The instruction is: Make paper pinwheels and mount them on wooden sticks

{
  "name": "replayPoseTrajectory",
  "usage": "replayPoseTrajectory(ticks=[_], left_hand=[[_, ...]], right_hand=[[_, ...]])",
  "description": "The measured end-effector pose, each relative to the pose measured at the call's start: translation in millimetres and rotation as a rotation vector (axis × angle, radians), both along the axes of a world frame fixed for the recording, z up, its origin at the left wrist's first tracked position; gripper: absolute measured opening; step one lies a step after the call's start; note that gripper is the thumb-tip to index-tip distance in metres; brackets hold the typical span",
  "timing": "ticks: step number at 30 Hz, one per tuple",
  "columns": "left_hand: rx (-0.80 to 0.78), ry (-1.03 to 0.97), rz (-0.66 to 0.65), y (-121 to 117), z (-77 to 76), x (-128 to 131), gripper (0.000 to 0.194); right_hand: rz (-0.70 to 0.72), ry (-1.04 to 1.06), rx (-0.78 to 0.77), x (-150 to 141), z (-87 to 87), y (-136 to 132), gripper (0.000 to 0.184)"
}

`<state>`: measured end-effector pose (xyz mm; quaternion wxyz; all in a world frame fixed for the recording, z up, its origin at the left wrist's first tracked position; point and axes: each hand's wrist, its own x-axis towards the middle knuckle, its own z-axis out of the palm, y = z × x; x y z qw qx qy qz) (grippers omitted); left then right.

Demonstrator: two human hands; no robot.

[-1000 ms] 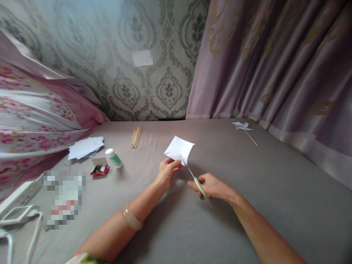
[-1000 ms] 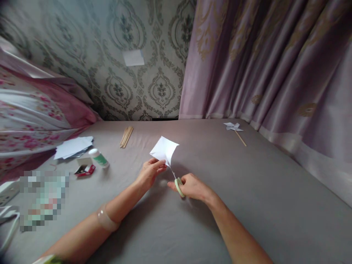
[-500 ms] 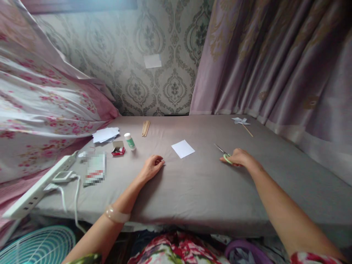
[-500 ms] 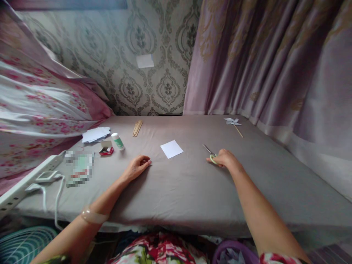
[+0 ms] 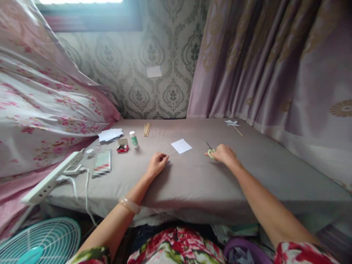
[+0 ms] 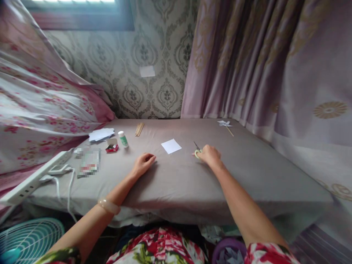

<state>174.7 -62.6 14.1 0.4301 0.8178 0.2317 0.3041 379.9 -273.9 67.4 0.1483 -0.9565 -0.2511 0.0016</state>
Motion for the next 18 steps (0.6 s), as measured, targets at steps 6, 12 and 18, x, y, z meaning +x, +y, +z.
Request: replayPoseTrajectory(ticks=[6, 12, 18], left_hand=[[-0.593, -0.201, -0.302, -72.7, 12.3, 31.5, 0.041], [-0.692, -0.112, -0.165, -69.5, 7.8, 30.7, 0.034], [-0.626, -0.066, -0.060, -48.1, 11.3, 36.1, 0.034]], right_hand=[[0.288, 0.044, 0.075, -82.5, -2.9, 31.3, 0.037], [0.462, 0.224, 0.113, -97.1, -20.6, 43.4, 0.026], [0.489, 0.300, 0.271, -82.2, -18.7, 50.5, 0.020]])
